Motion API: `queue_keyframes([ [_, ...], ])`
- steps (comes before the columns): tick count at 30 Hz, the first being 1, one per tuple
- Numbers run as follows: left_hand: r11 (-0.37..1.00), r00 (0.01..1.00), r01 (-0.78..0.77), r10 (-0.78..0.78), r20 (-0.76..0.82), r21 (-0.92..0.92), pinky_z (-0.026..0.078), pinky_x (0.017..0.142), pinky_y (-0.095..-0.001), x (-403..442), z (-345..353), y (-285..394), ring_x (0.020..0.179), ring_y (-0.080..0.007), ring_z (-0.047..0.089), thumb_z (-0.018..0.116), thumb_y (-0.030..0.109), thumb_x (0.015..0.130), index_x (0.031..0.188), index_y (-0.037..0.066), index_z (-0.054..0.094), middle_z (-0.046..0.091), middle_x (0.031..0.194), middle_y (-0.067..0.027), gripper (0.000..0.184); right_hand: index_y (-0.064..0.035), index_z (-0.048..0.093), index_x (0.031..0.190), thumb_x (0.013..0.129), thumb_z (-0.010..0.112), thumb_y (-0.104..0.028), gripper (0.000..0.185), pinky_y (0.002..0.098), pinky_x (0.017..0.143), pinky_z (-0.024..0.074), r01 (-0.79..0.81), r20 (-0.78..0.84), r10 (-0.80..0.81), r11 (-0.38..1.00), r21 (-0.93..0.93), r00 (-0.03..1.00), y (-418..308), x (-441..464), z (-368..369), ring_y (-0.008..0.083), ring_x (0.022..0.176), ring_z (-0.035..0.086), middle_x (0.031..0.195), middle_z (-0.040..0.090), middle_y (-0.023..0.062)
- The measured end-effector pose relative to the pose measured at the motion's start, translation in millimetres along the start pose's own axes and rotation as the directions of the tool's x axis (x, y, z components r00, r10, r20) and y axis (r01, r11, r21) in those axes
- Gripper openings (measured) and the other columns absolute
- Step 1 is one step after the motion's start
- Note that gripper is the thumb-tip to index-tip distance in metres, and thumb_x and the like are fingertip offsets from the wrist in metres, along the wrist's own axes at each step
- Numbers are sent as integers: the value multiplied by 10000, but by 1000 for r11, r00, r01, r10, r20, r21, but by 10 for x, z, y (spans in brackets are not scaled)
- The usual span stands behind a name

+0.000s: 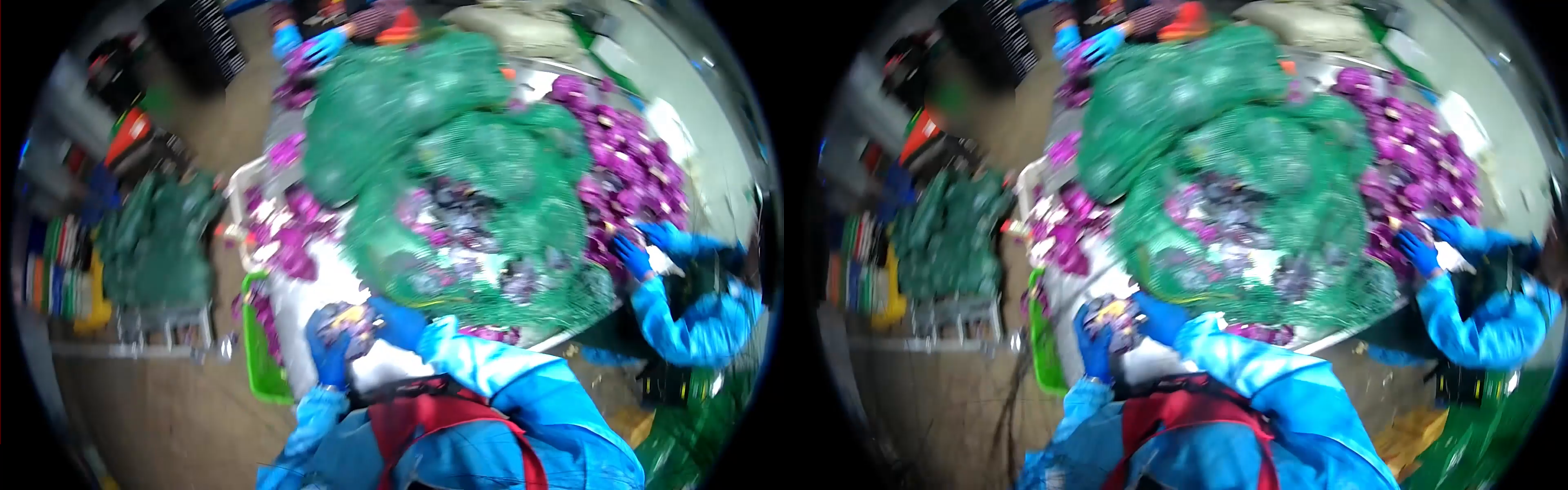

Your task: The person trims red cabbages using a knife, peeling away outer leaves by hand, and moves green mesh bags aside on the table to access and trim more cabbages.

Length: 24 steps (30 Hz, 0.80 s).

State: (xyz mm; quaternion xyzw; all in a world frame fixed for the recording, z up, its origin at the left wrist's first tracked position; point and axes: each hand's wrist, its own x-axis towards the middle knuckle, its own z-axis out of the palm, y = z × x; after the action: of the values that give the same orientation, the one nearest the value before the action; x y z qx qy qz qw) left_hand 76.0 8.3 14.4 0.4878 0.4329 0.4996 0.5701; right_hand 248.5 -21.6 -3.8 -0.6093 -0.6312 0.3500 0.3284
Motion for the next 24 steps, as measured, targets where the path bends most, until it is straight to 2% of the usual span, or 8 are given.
queue_keyframes([
  [4, 969, 996, -74, 82, -24, 234, 415, 936, -344, -60, -96, -257, 1081, -215, 482, 778, 67, 663, 1240, 58, 412, 462, 1169, -98, 683, -118, 467, 1250, 801, 644, -174, 486, 359, 648, 511, -56, 62, 45, 979, 194, 997, 127, 60, -46, 245, 732, 625, 864, 628, 108],
  [6, 981, 995, -82, 89, -38, 177, 408, 941, -356, -84, -53, -327, 1074, -222, 485, 800, 103, 638, 1226, 54, 421, 463, 1158, -98, 702, -102, 459, 1273, 810, 604, -107, 485, 309, 541, 485, -687, 443, 539, 655, 315, 717, -16, 170, -265, 173, 610, 568, 780, 595, 84],
  [8, 975, 988, -144, 152, -30, 169, 399, 954, -371, -148, -95, -397, 1082, -223, 479, 813, 167, 626, 1231, 59, 412, 454, 1172, -92, 734, -97, 526, 1072, 807, 551, -32, 274, 301, 453, 449, -581, 353, 529, 359, 730, 772, 597, 222, -19, 161, 545, 559, 696, 590, 91],
  [14, 987, 991, 124, -128, -29, -105, 378, 1012, -360, -361, -476, -253, 1194, -235, 425, 685, 7, 679, 1371, 60, 274, 395, 1305, -117, 807, -75, 557, 973, 788, 624, -137, 206, 291, 354, 356, -680, 299, 624, 558, 475, 721, -132, 327, -443, 141, 412, 475, 643, 554, 65],
  [16, 941, 977, 200, -212, -13, -272, 393, 994, -359, -385, -467, 29, 1194, -231, 430, 625, -21, 703, 1400, 46, 225, 391, 1320, -129, 807, -44, 562, 990, 799, 633, -171, 240, 284, 392, 392, -664, 207, 660, 579, 473, 722, -298, 204, -498, 134, 480, 510, 709, 585, 72],
  [18, 965, 981, 184, -192, -22, -185, 363, 1028, -373, -451, -508, -303, 1229, -255, 394, 693, -9, 655, 1414, 52, 222, 352, 1332, -143, 895, 8, 491, 1161, 834, 625, -179, 400, 326, 669, 529, -369, -86, 380, 922, 119, 921, 47, -9, -459, 194, 776, 627, 911, 638, 152],
  [20, 993, 998, 41, -35, -49, 111, 373, 1012, -375, -484, -398, -288, 1203, -254, 411, 717, 7, 641, 1398, 17, 240, 372, 1277, -146, 894, 30, 475, 1207, 841, 644, -243, 487, 323, 827, 491, -463, 26, 512, 753, 468, 859, -757, -117, -543, 241, 907, 621, 1051, 625, 157],
  [24, 993, 996, 23, -12, -94, 116, 415, 962, -351, -462, -233, -197, 1143, -239, 449, 765, 18, 615, 1351, -11, 295, 370, 1217, -141, 873, 15, 274, 1392, 886, 591, -337, 693, 363, 1034, 330, -345, 244, 285, 903, 256, 927, -536, -253, -74, 308, 1280, 386, 1376, 380, 239],
])
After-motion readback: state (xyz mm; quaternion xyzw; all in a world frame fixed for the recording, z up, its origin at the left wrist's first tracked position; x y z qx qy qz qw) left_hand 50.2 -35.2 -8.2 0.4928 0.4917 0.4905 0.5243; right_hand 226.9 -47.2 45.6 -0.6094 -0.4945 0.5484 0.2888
